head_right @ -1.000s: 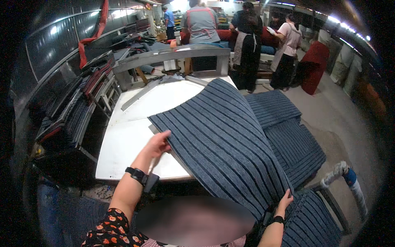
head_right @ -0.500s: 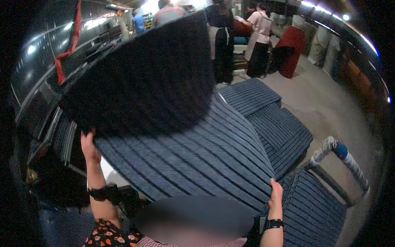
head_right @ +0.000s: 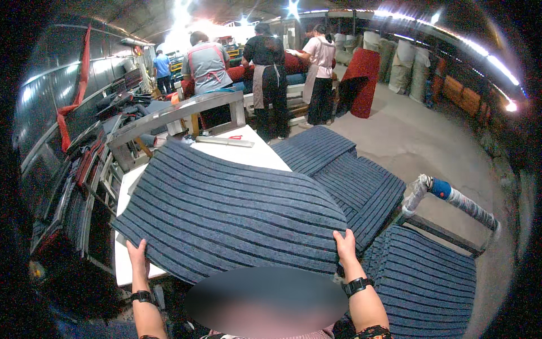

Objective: Inspecting car floor mats and trimming excess material with scissors.

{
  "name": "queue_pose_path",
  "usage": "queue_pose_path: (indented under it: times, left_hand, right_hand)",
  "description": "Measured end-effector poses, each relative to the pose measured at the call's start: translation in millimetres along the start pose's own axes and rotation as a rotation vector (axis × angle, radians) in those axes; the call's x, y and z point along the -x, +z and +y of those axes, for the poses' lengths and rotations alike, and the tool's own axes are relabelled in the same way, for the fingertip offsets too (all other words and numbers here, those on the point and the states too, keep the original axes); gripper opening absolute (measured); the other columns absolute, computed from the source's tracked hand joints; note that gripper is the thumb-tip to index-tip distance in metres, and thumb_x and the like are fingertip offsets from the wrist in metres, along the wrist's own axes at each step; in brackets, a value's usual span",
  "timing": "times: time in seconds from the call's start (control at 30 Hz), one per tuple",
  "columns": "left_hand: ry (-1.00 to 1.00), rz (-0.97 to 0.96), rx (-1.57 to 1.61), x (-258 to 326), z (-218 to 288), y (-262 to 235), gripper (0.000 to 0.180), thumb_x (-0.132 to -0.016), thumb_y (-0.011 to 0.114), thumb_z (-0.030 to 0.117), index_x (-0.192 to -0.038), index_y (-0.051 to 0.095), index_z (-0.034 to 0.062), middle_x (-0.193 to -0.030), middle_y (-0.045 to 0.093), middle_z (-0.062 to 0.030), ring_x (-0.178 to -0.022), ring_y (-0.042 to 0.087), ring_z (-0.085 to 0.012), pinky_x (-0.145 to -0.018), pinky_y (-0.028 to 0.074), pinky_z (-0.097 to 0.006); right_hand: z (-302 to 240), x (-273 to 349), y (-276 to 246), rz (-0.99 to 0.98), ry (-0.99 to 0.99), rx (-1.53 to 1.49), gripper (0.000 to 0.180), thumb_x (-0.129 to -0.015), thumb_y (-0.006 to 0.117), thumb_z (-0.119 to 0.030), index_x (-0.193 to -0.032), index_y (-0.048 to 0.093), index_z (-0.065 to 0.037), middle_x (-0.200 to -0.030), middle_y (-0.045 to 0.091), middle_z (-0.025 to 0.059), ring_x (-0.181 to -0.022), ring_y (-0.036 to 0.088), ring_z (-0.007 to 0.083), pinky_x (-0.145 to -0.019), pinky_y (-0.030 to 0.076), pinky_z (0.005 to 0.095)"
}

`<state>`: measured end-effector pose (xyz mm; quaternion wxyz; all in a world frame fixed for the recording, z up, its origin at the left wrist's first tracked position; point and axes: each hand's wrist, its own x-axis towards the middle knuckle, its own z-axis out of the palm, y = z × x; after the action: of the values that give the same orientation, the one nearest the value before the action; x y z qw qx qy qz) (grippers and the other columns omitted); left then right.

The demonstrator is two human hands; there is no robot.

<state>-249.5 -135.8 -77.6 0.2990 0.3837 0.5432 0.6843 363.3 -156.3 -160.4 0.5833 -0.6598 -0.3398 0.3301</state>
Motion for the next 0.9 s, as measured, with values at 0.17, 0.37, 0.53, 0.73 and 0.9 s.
queue_pose_path:
  times: [0.17, 0.37, 0.53, 0.73, 0.9]
  left_hand:
    - [0.029, 0.022, 0.034, 4.5, -0.2, -12.3, 0.051, -0.08, 0.049, -0.003, -0.128, 0.031, -0.003, -0.121, 0.043, -0.014, -0.106, 0.046, -0.0237, -0.092, 0.037, -0.033]
    - [0.002, 0.152, 0.023, 9.5, -2.2, -21.2, 0.057, -0.081, 0.052, 0.001, -0.131, 0.026, -0.0068, -0.124, 0.043, -0.0159, -0.111, 0.044, -0.0243, -0.098, 0.031, -0.032]
    - [0.013, 0.201, -0.118, 10.0, -9.8, -17.1, 0.063, -0.083, 0.055, 0.008, -0.132, 0.021, -0.0116, -0.133, 0.034, -0.0208, -0.12, 0.036, -0.0273, -0.103, 0.024, -0.032]
    - [-0.011, 0.233, -0.132, 16.2, -5.1, -14.5, 0.064, -0.083, 0.057, 0.013, -0.13, 0.023, -0.0141, -0.132, 0.035, -0.0242, -0.12, 0.037, -0.0288, -0.102, 0.026, -0.032]
    - [-0.027, 0.235, -0.419, 15.5, -2.0, -11.2, 0.068, -0.085, 0.055, 0.025, -0.129, 0.023, -0.0161, -0.122, 0.043, -0.0312, -0.113, 0.044, -0.0392, -0.097, 0.033, -0.038]
  right_hand:
    - [-27.5, 3.8, 39.3, 0.169, -0.084, 0.293, 0.054, -0.076, 0.062, -0.015, -0.119, 0.042, 0.011, -0.122, 0.048, 0.0239, -0.113, 0.047, 0.0314, -0.096, 0.035, 0.0346]
    - [-86.8, -9.1, 78.9, 0.229, -0.298, 0.394, 0.047, -0.076, 0.06, -0.016, -0.112, 0.049, 0.011, -0.111, 0.055, 0.0236, -0.106, 0.051, 0.0319, -0.092, 0.038, 0.0355]
    - [-128.4, -77.4, 97.0, 0.287, -0.587, 0.447, 0.043, -0.076, 0.06, -0.015, -0.11, 0.051, 0.011, -0.107, 0.057, 0.0222, -0.101, 0.054, 0.0298, -0.09, 0.039, 0.0353]
    - [-135.2, -146.5, 123.5, 0.081, -0.525, 0.586, 0.051, -0.078, 0.057, -0.025, -0.112, 0.05, 0.012, -0.111, 0.054, 0.0281, -0.108, 0.051, 0.0351, -0.093, 0.038, 0.0372]
    - [-86.5, -141.7, 120.4, -0.032, -0.274, 0.911, 0.055, -0.074, 0.056, -0.028, -0.114, 0.049, 0.009, -0.111, 0.053, 0.0296, -0.108, 0.05, 0.0385, -0.093, 0.038, 0.0388]
